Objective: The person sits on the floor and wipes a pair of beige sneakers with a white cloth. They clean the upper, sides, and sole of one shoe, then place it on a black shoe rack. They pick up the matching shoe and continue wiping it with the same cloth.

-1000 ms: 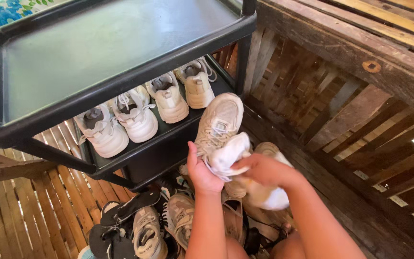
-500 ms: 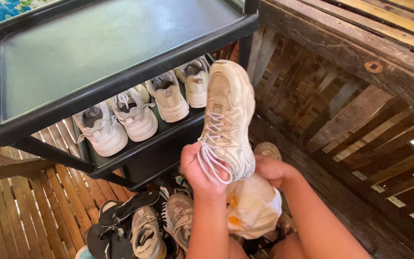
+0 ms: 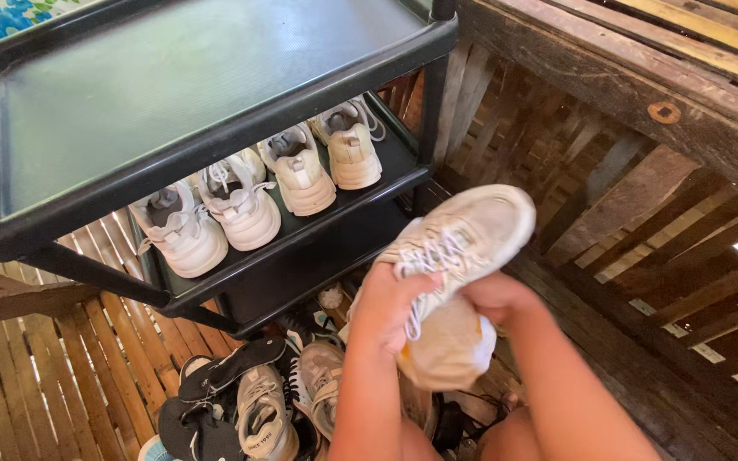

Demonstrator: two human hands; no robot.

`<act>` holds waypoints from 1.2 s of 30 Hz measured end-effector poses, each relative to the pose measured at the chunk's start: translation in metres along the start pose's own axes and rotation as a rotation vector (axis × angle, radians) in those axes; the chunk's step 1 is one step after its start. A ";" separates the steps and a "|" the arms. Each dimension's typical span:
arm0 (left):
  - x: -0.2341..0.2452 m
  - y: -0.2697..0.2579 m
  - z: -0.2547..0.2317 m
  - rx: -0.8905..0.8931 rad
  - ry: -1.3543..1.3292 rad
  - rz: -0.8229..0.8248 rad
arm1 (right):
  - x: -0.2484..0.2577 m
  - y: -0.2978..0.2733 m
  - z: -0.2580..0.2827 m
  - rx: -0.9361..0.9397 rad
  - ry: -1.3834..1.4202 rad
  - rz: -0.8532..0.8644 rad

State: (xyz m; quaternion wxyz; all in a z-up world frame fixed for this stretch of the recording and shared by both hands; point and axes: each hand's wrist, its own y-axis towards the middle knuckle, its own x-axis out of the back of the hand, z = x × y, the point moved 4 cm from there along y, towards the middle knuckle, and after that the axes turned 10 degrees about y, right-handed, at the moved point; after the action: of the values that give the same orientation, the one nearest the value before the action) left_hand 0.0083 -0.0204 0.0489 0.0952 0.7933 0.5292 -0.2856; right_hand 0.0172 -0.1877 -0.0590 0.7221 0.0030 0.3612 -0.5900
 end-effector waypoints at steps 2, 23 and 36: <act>0.010 0.004 -0.002 0.031 -0.146 0.044 | -0.005 -0.011 0.013 -0.033 -0.001 0.185; -0.011 -0.019 -0.015 -0.072 0.442 0.009 | 0.012 -0.027 0.036 0.253 0.081 0.192; 0.031 -0.002 -0.012 -0.160 0.799 -0.347 | -0.017 -0.063 0.081 0.670 0.231 -0.270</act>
State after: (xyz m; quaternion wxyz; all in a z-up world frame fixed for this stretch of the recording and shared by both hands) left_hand 0.0195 0.0097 0.0418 -0.1049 0.7309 0.6703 0.0735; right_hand 0.0043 -0.2271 0.0367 0.5513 0.2582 0.2243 -0.7610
